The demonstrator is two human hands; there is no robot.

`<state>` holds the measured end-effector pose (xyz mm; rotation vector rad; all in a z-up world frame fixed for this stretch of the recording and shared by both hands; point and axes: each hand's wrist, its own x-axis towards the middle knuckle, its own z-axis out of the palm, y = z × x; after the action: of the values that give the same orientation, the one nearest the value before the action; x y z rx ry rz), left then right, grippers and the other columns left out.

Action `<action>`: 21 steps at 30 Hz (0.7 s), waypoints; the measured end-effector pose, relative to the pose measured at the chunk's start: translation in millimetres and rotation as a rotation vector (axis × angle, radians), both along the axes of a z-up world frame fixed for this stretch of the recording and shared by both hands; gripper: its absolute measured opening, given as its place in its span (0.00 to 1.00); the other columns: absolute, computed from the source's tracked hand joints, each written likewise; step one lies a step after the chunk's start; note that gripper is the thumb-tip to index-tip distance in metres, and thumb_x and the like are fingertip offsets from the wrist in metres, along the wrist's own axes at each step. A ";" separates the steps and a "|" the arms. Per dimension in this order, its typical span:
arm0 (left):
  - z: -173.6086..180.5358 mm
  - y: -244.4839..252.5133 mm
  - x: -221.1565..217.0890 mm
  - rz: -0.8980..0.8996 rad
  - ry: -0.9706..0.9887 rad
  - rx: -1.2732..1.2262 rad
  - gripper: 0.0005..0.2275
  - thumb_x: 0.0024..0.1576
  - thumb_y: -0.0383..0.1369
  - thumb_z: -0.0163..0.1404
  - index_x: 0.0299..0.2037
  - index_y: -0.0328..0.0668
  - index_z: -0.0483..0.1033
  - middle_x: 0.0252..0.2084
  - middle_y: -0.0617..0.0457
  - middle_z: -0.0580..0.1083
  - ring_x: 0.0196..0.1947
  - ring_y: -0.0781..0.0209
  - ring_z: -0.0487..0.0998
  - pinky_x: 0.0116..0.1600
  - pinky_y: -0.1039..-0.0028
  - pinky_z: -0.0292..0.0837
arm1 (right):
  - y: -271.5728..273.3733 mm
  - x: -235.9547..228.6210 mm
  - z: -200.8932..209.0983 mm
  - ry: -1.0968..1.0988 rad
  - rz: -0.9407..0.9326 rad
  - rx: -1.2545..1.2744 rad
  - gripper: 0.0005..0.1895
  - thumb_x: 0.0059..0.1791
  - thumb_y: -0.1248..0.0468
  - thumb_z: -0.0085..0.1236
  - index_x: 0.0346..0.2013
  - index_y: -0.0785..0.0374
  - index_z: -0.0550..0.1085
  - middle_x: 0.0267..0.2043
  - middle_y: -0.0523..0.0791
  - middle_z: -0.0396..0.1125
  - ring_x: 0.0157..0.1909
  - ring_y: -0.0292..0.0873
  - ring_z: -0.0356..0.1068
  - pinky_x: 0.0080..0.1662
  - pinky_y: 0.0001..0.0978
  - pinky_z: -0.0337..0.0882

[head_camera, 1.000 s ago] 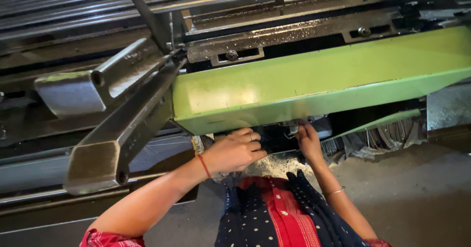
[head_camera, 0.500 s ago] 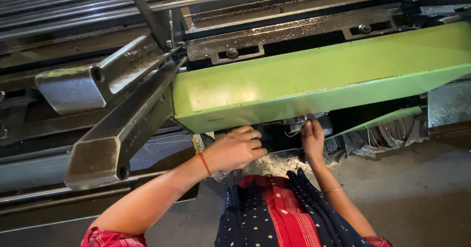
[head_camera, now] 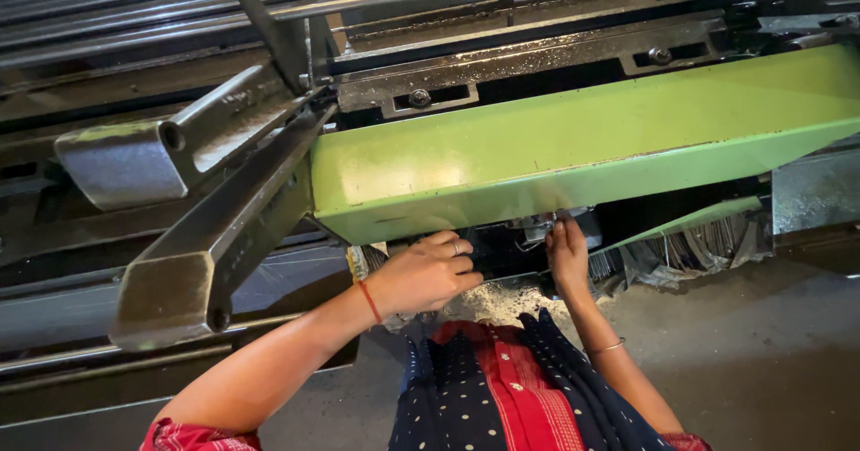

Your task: The person uses both hands to manipulate a small component or knob on the underside of a green industrial machine. The hands repeatedly reach into a confined space to turn or adjust the part while the camera shakes significantly.

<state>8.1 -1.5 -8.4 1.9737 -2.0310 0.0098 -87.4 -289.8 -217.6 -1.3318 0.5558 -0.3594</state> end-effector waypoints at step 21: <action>-3.2 -1.2 -14.8 -0.066 -0.107 -0.036 0.19 0.57 0.33 0.51 0.59 0.45 0.74 0.61 0.46 0.73 0.69 0.46 0.68 0.72 0.53 0.59 | 16.8 32.0 -60.8 0.401 0.279 -0.822 0.09 0.43 0.67 0.49 0.38 0.63 0.72 0.35 0.59 0.72 0.44 0.67 0.72 0.44 0.56 0.71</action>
<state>-6.7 -2.7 -11.6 1.9215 -2.1468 0.1394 -55.4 -273.0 -278.3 -2.2779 0.5617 -0.0749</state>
